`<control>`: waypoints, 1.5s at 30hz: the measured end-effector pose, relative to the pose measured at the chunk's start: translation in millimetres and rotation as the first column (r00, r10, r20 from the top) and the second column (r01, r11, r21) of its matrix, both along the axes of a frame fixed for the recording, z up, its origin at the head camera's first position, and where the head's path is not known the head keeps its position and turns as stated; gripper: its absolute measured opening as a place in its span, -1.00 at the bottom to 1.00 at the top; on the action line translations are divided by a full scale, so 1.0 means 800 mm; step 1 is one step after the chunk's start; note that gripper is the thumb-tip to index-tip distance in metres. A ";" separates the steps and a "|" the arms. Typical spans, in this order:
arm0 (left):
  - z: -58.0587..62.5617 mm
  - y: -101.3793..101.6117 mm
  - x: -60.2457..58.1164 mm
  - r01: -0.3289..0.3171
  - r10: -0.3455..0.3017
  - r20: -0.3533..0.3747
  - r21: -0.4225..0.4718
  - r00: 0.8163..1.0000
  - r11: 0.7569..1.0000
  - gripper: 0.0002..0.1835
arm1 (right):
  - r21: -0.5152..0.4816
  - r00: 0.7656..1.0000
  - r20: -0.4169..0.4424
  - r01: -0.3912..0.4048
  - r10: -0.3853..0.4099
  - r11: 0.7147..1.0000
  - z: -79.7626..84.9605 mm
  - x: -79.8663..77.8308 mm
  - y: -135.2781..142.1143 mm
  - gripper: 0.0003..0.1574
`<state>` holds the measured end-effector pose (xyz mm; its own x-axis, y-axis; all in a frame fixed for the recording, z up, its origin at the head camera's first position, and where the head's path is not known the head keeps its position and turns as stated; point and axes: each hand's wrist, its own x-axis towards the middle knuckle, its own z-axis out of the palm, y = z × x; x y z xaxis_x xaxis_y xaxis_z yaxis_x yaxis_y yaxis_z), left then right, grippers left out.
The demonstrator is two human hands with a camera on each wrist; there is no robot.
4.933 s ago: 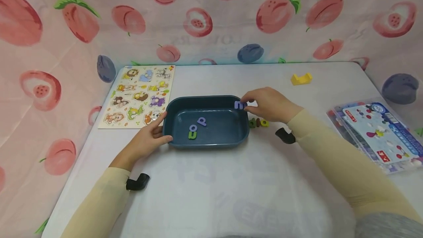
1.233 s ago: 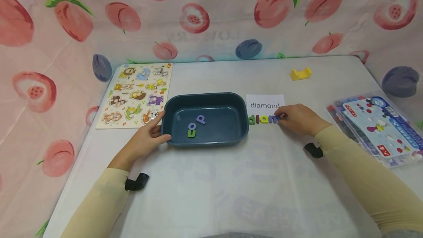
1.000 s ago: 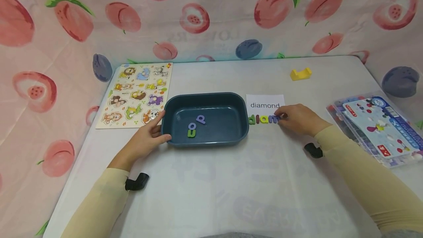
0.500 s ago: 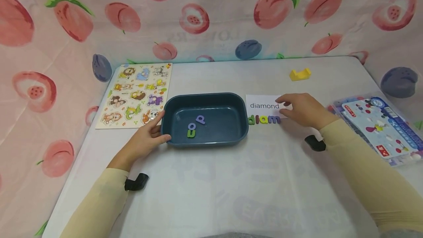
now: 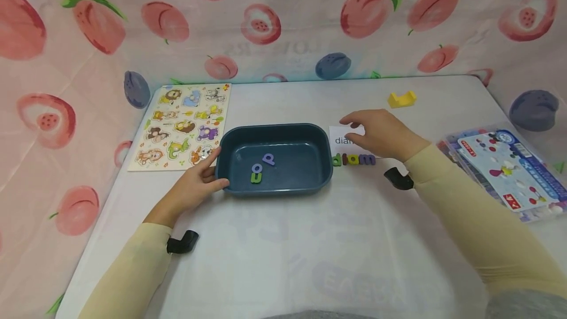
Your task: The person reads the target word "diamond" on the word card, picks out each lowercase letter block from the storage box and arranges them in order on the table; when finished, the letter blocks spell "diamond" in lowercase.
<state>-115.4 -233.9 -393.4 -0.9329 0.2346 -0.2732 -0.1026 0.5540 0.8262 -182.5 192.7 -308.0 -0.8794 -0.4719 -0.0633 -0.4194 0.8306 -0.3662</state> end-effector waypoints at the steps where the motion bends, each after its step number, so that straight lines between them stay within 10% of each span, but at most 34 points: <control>1: 0.000 0.000 0.000 0.001 -0.001 -0.001 0.002 1.000 1.000 -0.02 | -0.007 1.000 -0.009 -0.016 0.016 1.000 0.000 0.000 -0.006 -0.52; 13: 0.001 0.002 -0.003 -0.002 0.002 0.004 0.012 1.000 1.000 -0.01 | -0.097 0.979 -0.048 -0.203 0.199 0.974 -0.017 0.001 -0.067 -0.53; 45: -0.003 0.001 -0.001 -0.009 0.009 -0.001 0.018 1.000 1.000 -0.02 | -0.146 0.951 0.104 -0.275 0.291 0.950 -0.082 0.018 -0.186 -0.51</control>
